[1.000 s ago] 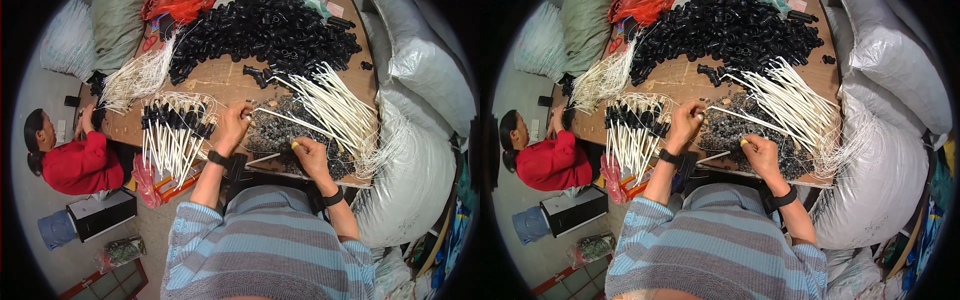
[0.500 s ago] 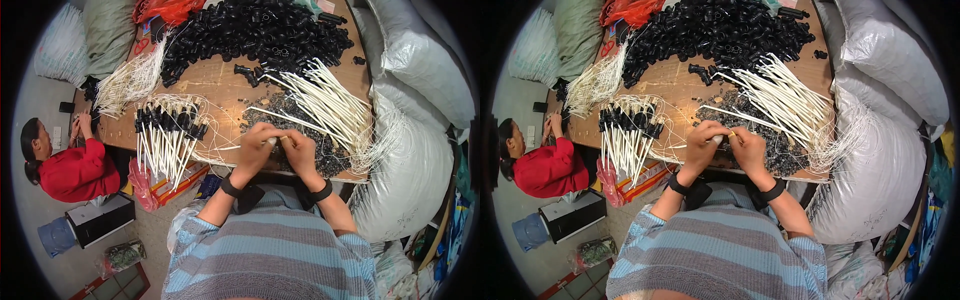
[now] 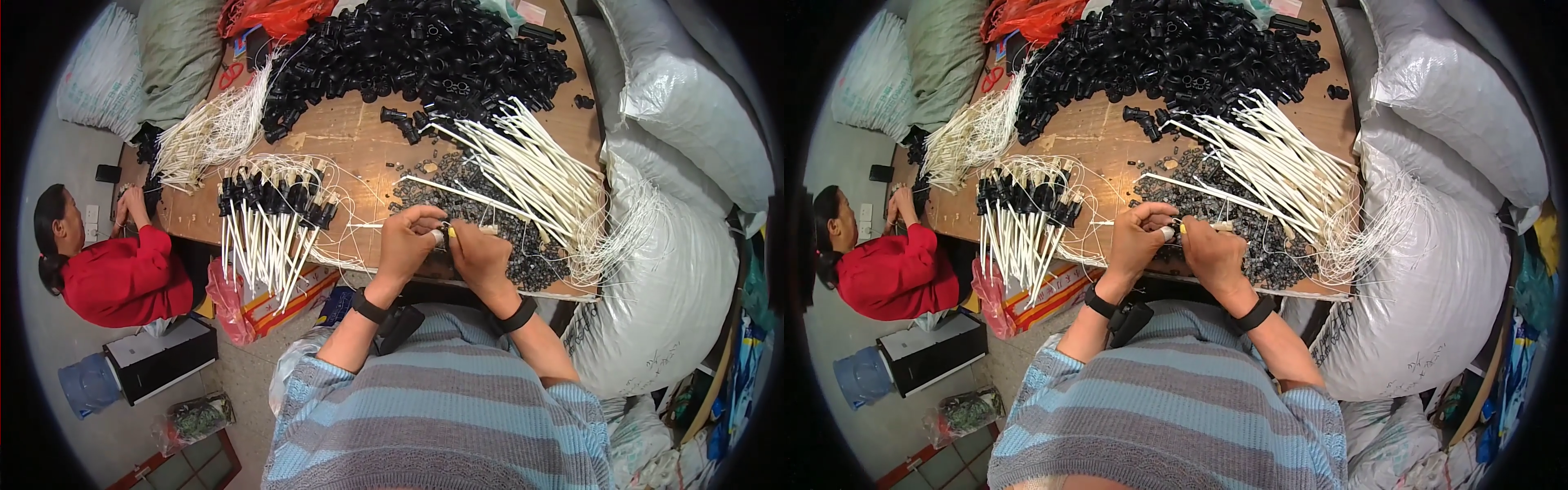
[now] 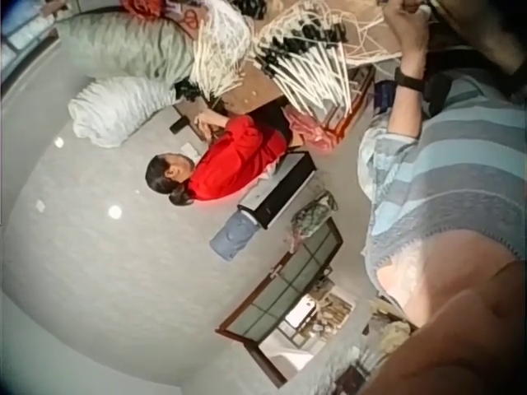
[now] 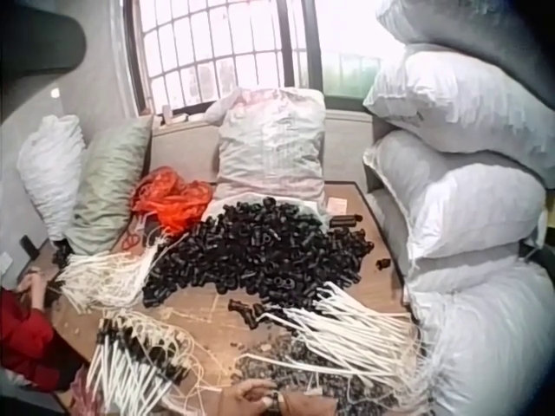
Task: The person assembles components by hand, picking up a black plastic part and a white wire, threading the wire through the part, and sliding a small grey bead onto the wire. They repeat this process, occasionally moving items aside on the table to reach more parts.
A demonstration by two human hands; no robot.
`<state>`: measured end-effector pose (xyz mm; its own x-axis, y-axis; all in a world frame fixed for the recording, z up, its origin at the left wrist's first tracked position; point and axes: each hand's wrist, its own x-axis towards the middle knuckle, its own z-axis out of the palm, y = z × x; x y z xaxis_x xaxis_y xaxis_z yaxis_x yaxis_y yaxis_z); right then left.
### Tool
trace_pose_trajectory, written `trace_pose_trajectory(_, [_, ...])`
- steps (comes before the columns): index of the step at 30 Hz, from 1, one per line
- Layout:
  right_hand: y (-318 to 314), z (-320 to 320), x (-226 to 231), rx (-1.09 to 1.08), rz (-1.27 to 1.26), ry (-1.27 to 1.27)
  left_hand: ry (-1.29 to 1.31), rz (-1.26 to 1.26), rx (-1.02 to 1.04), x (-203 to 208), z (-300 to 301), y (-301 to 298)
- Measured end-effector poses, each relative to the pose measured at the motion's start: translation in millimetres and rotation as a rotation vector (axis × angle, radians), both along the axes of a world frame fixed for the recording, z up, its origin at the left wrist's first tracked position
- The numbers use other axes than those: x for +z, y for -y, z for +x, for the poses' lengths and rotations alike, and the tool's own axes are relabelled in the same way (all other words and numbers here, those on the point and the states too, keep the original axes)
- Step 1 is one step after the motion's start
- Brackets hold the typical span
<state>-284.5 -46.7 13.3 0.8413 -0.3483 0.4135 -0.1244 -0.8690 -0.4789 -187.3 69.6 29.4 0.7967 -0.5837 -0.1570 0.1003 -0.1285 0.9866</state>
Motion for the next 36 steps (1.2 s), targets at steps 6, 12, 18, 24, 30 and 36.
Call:
trace_pose_trajectory(6, [-2,1,3,0.043,-0.114,0.092,0.073,-0.019,-0.035,-3,4,-2])
trace_pose_trajectory(12, [1,-1,9,0.137,0.222,0.188,0.247,0.108,0.055,3,5,-6])
trace_pose_trajectory(18, [21,-8,17,0.217,1.482,0.006,0.836,-0.076,-0.192,10,19,-8])
trace_pose_trajectory(24, [33,-13,27,0.188,1.813,0.058,0.584,0.163,-0.439,13,8,-6])
trace_pose_trajectory(30, [32,-17,40,0.347,0.236,-0.024,0.506,0.268,-0.42,9,17,-10])
trace_pose_trajectory(36, [34,1,48,0.178,0.487,-0.303,0.871,0.31,-0.4,25,6,-4])
